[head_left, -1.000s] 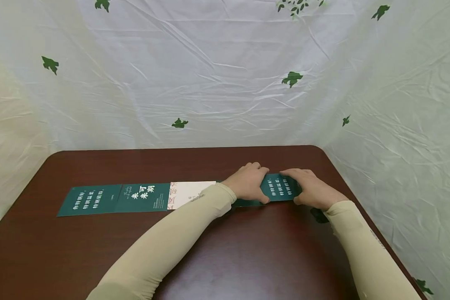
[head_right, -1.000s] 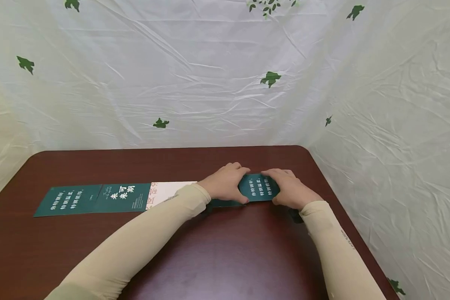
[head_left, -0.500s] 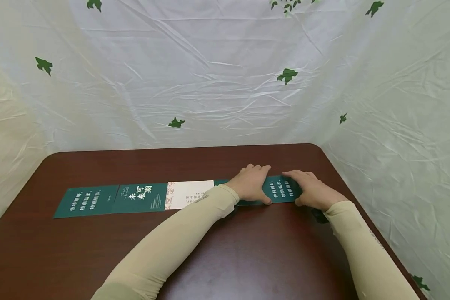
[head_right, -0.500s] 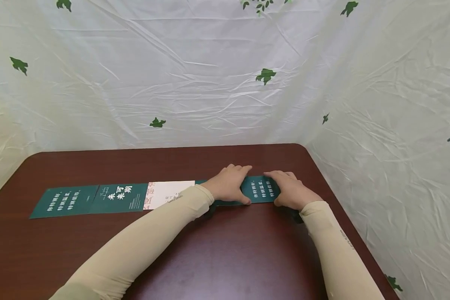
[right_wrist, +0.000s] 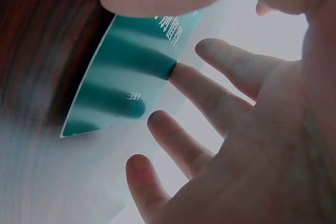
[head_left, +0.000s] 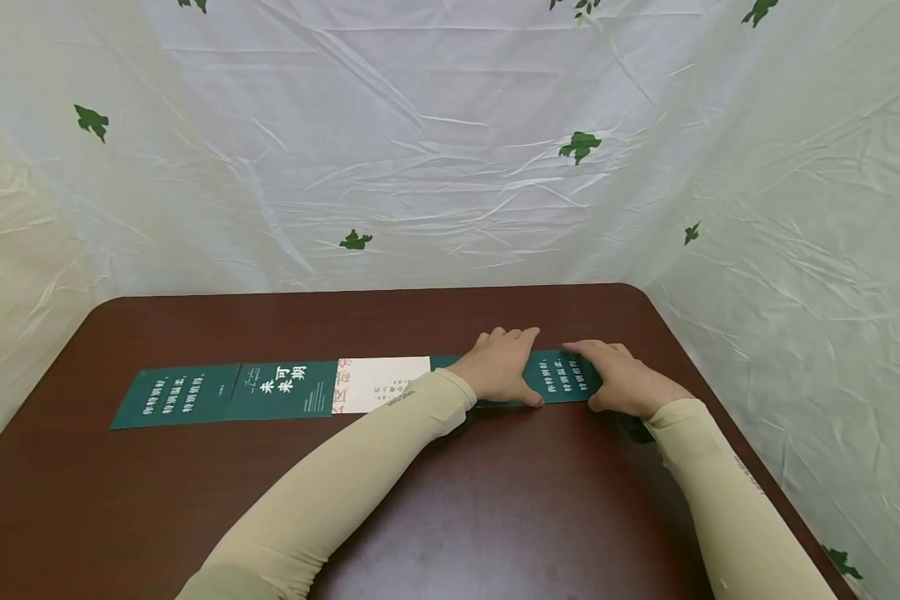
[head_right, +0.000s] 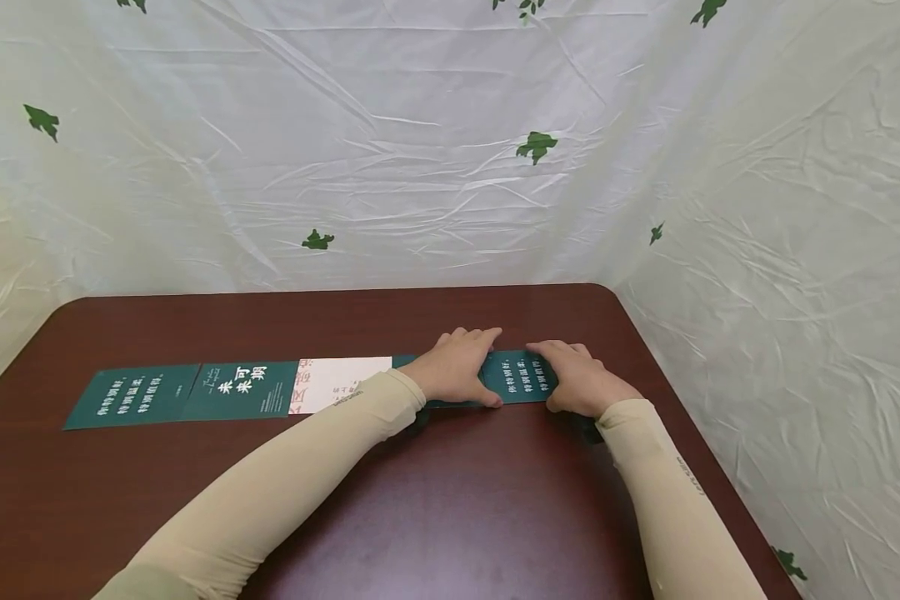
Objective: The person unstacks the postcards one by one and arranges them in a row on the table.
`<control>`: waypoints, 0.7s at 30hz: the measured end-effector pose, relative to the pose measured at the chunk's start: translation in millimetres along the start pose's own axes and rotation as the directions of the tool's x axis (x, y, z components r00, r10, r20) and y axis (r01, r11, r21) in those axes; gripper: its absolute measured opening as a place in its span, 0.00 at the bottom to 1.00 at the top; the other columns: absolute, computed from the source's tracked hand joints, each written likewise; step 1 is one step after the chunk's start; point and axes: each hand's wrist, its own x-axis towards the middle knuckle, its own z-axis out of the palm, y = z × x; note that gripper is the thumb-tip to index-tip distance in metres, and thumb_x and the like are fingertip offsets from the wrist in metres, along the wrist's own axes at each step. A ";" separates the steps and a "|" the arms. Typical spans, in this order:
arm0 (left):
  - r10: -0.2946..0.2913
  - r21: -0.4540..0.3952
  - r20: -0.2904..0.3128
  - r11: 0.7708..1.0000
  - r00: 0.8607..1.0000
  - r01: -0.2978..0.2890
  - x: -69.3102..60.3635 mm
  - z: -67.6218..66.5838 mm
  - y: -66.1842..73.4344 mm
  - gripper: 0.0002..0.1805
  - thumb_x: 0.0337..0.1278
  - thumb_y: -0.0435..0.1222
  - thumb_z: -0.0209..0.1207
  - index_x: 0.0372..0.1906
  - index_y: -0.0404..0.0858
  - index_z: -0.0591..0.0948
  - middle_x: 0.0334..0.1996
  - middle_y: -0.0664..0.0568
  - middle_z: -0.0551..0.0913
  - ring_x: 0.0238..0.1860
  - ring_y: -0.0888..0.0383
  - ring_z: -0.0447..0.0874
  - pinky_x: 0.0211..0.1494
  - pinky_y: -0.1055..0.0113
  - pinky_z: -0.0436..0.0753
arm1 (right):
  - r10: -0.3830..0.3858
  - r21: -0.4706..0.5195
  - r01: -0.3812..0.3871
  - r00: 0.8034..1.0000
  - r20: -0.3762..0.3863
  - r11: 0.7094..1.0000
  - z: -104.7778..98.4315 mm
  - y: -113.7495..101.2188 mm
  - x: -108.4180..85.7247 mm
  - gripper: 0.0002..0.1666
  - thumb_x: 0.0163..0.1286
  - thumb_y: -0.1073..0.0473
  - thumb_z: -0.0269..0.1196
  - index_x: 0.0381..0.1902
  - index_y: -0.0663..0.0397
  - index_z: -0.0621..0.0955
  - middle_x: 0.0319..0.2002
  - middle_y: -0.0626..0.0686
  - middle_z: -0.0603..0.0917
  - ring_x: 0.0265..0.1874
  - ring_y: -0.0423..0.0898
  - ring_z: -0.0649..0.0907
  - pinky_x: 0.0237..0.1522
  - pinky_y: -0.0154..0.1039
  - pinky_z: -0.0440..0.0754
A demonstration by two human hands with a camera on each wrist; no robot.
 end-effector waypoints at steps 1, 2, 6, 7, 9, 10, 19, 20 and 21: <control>-0.001 0.004 0.001 1.000 1.000 0.001 0.1 0.0 0.5 0.62 0.57 0.62 0.74 0.87 0.40 0.57 0.81 0.49 0.71 0.74 0.48 0.72 0.77 0.49 0.71 | 0.002 0.002 -0.002 1.000 0.000 1.000 -0.3 0.3 -0.1 0.57 0.55 0.73 0.71 0.83 0.55 0.66 0.79 0.65 0.69 0.72 0.68 0.64 0.58 0.59 0.81; -0.001 0.008 0.002 1.000 1.000 0.001 0.2 0.1 0.8 0.62 0.57 0.62 0.74 0.87 0.41 0.57 0.81 0.49 0.71 0.74 0.48 0.71 0.77 0.49 0.71 | 0.001 0.002 -0.001 1.000 0.001 1.000 -0.9 0.5 -0.4 0.57 0.55 0.73 0.71 0.83 0.55 0.66 0.79 0.65 0.68 0.72 0.68 0.64 0.58 0.59 0.81; -0.004 0.017 0.001 1.000 1.000 0.004 0.4 0.5 1.1 0.61 0.58 0.62 0.74 0.87 0.41 0.57 0.81 0.50 0.71 0.75 0.48 0.71 0.78 0.48 0.71 | -0.003 0.004 0.003 1.000 0.001 1.000 -2.1 0.9 -0.5 0.56 0.55 0.73 0.71 0.83 0.55 0.66 0.79 0.64 0.68 0.72 0.68 0.64 0.58 0.59 0.81; -0.006 0.019 -0.001 1.000 1.000 0.006 0.4 0.5 0.4 0.61 0.58 0.62 0.73 0.87 0.42 0.57 0.81 0.50 0.71 0.75 0.48 0.71 0.78 0.48 0.70 | -0.006 0.004 0.006 1.000 0.002 1.000 -2.1 0.5 0.5 0.56 0.55 0.73 0.71 0.83 0.55 0.66 0.78 0.64 0.69 0.72 0.69 0.64 0.58 0.60 0.81; -0.012 0.018 -0.002 1.000 1.000 0.012 -0.5 0.4 -1.2 0.61 0.58 0.62 0.73 0.87 0.42 0.57 0.81 0.50 0.71 0.75 0.48 0.71 0.78 0.48 0.70 | -0.012 0.002 0.012 1.000 0.008 1.000 -2.0 -0.5 2.6 0.56 0.55 0.73 0.71 0.83 0.55 0.66 0.79 0.64 0.68 0.72 0.69 0.63 0.58 0.60 0.82; -0.018 0.015 -0.002 1.000 1.000 0.018 -1.2 0.0 -2.0 0.60 0.58 0.62 0.73 0.87 0.42 0.57 0.81 0.50 0.71 0.75 0.48 0.71 0.78 0.48 0.70 | -0.014 0.001 0.014 1.000 0.010 1.000 -2.0 -1.3 3.7 0.56 0.55 0.73 0.71 0.83 0.55 0.66 0.79 0.64 0.68 0.72 0.69 0.63 0.58 0.60 0.82; -0.010 -0.002 0.012 1.000 1.000 0.010 -4.4 -4.0 -5.1 0.60 0.58 0.62 0.72 0.87 0.41 0.57 0.81 0.50 0.71 0.76 0.49 0.71 0.77 0.49 0.70 | -0.040 -0.019 0.040 0.999 -0.009 0.999 -0.4 -3.8 5.2 0.55 0.55 0.69 0.72 0.82 0.53 0.67 0.78 0.63 0.70 0.72 0.69 0.65 0.59 0.65 0.80; -0.008 -0.006 0.015 1.000 1.000 0.008 -5.5 -4.8 -6.0 0.60 0.59 0.63 0.72 0.87 0.41 0.57 0.81 0.50 0.71 0.77 0.49 0.71 0.77 0.49 0.70 | -0.048 -0.020 0.047 0.999 -0.015 0.999 0.2 -4.7 5.1 0.54 0.57 0.67 0.71 0.82 0.52 0.67 0.79 0.62 0.70 0.73 0.68 0.65 0.60 0.67 0.79; -0.004 -0.013 0.016 1.000 1.000 0.004 -6.9 -5.8 -6.9 0.60 0.59 0.63 0.71 0.87 0.41 0.57 0.81 0.49 0.70 0.77 0.49 0.70 0.78 0.48 0.69 | -0.060 -0.027 0.059 0.998 -0.022 0.998 0.4 -5.5 5.0 0.53 0.58 0.65 0.72 0.82 0.53 0.67 0.79 0.63 0.70 0.73 0.69 0.65 0.62 0.69 0.77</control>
